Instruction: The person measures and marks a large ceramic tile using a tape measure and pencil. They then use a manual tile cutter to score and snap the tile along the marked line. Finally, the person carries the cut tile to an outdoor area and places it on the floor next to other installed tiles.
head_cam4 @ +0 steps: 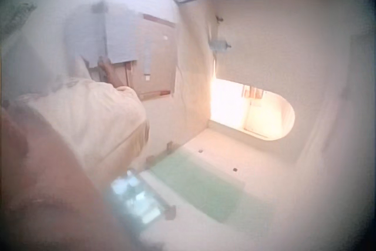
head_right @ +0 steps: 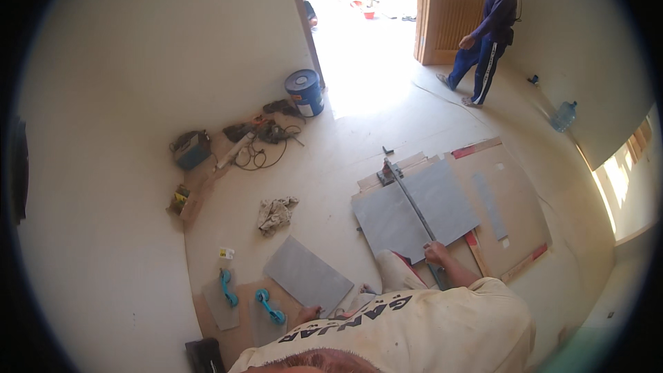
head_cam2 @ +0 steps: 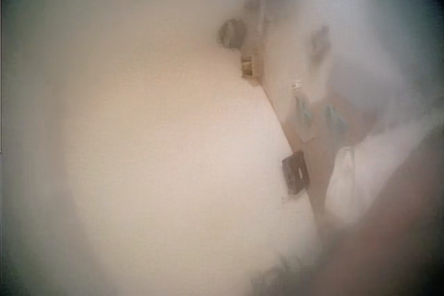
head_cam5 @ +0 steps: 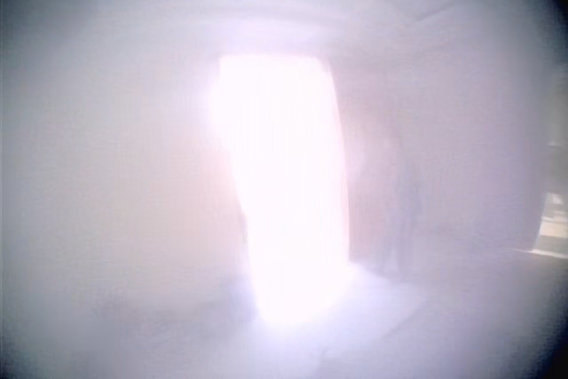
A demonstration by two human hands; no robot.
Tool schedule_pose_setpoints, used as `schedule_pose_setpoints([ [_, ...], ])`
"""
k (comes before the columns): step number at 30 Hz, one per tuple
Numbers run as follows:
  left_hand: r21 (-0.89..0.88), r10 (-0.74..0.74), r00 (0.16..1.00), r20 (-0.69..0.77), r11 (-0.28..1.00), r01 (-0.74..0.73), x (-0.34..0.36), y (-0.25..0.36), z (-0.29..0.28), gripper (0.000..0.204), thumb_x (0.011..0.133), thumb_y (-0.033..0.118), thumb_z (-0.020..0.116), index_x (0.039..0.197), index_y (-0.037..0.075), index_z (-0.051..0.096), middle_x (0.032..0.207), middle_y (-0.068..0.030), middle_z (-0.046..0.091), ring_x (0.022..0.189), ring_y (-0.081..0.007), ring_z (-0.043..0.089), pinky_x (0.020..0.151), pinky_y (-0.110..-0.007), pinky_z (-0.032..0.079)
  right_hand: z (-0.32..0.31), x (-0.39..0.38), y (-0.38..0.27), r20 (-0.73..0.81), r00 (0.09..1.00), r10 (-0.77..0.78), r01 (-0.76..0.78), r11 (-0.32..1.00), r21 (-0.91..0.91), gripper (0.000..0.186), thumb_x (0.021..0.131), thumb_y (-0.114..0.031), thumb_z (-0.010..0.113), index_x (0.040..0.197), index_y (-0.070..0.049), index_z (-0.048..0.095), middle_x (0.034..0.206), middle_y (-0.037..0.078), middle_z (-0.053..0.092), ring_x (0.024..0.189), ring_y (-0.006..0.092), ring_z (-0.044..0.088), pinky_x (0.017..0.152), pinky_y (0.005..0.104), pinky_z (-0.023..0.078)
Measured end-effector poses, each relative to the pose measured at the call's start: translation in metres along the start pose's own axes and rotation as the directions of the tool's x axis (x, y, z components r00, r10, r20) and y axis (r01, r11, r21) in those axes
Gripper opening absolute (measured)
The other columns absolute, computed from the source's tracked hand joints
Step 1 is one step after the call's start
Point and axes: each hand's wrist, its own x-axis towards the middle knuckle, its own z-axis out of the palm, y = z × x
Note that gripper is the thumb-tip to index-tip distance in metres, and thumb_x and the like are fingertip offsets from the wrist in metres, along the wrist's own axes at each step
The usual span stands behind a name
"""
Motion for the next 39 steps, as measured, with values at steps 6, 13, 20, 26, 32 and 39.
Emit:
schedule_pose_setpoints([
  [6,0.104,0.020,0.984,-0.175,0.995,-0.001,0.026,-0.023,-0.073,0.042,0.082,0.042,0.064,0.113,0.014,0.068,0.108,-0.0246,0.067,0.098,-0.0387,0.066,0.087,-0.043,0.050,0.020,0.049,0.023,0.252,0.954,-0.164,0.251,0.897,-0.363,0.022,0.072,-0.023,0.074,0.084,-0.005,0.074,0.101,0.015,0.071,0.093,0.0346,0.068,0.083,0.0395,0.055],
  [13,-0.723,-0.328,0.944,-0.034,0.660,0.204,0.042,0.011,-0.129,0.041,0.077,0.032,0.071,0.093,-0.005,0.066,0.083,-0.0169,0.066,0.066,-0.0256,0.063,0.060,-0.039,0.052,0.033,0.111,0.085,0.358,0.922,-0.147,0.310,0.834,-0.456,0.016,0.082,-0.018,0.066,0.082,-0.003,0.073,0.092,0.015,0.072,0.082,0.0291,0.070,0.072,0.0389,0.056],
  [20,-0.803,-0.251,0.962,-0.108,0.592,0.065,0.115,0.038,-0.251,0.033,0.077,0.032,0.072,0.082,0.001,0.062,0.072,-0.0089,0.059,0.055,-0.0229,0.061,0.050,-0.038,0.052,0.032,0.246,0.037,0.377,0.926,0.010,0.090,0.965,-0.246,0.029,0.090,-0.021,0.051,0.081,0.000,0.071,0.085,0.017,0.072,0.077,0.0277,0.071,0.070,0.0368,0.057],
  [26,-0.682,-0.262,0.962,-0.082,0.718,0.138,0.169,0.015,-0.396,0.033,0.075,0.034,0.071,0.077,0.001,0.064,0.067,-0.0104,0.061,0.054,-0.0223,0.061,0.049,-0.037,0.052,-0.027,0.418,-0.079,0.457,0.855,-0.244,0.363,0.912,-0.191,0.026,0.076,-0.029,0.072,0.076,-0.003,0.074,0.075,0.013,0.070,0.072,0.0292,0.069,0.067,0.0397,0.054],
  [32,-0.794,-0.378,0.901,-0.213,0.605,0.066,0.207,-0.008,-0.476,0.033,0.071,0.032,0.070,0.077,0.000,0.066,0.065,-0.0103,0.060,0.054,-0.0224,0.061,0.052,-0.037,0.050,-0.161,0.563,-0.209,0.240,0.904,-0.354,0.385,0.918,-0.095,0.023,0.082,-0.017,0.061,0.093,0.001,0.070,0.072,0.011,0.072,0.068,0.0245,0.071,0.063,0.0365,0.057],
  [39,-0.409,-0.367,0.928,-0.056,0.857,0.314,0.249,-0.017,-0.505,0.044,0.074,0.032,0.068,0.094,-0.008,0.068,0.078,-0.0183,0.068,0.067,-0.0305,0.067,0.062,-0.044,0.055,-0.250,0.686,-0.267,0.094,0.993,-0.068,0.031,0.936,0.350,0.024,0.069,-0.022,0.078,0.076,0.000,0.073,0.094,0.016,0.071,0.090,0.0294,0.068,0.079,0.0366,0.056],
])
